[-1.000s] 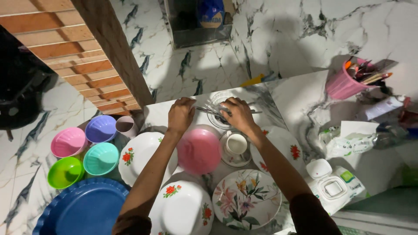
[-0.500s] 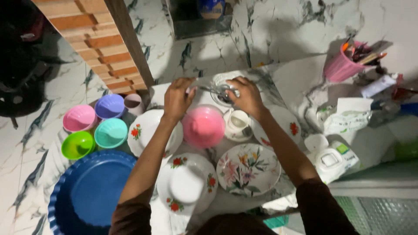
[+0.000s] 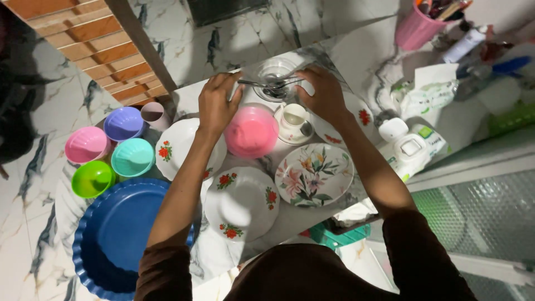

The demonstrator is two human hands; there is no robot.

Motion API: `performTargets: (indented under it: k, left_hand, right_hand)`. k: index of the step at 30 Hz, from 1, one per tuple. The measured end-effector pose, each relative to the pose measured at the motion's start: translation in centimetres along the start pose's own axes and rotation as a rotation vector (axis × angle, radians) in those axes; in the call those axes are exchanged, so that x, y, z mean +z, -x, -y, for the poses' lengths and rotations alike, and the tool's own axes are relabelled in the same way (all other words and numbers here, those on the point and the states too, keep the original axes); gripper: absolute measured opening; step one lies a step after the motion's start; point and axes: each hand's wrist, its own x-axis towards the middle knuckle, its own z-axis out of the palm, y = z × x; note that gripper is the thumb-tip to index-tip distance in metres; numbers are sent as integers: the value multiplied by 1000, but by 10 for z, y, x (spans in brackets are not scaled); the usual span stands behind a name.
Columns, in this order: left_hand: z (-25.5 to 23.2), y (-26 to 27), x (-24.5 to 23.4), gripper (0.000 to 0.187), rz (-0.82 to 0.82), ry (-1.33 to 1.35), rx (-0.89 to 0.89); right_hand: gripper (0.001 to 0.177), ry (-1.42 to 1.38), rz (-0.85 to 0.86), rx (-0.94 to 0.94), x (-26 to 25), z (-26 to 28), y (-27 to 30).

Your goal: Sorting spoons and forks from a table into a cup.

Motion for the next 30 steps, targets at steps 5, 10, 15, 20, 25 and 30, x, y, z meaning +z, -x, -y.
performTargets:
  k: [5,10,15,20,25,30]
  left_hand:
    - [-7,-2,15,26,20,71,61]
    - [-19,-6,39,27,93,149,110]
    - [-35,-9,74,26,121,192,158]
    - [-50,-16,113,30,235,249,144]
    - [-66,-20,156,28,292,205,208]
    - [-82,-23,187,28,443,200,151]
  right_hand:
    - [29,109,-32,58,-14,-3,25]
    - [29,132,-44,124,-34,-16,56]
    - [29,186,-14,212,-62,-29,82]
    - [30,215,-12,341,-85,-37,101]
    - [32,235,12,365,-92,-60,124]
    - [29,216,1,382,-90,-81,144]
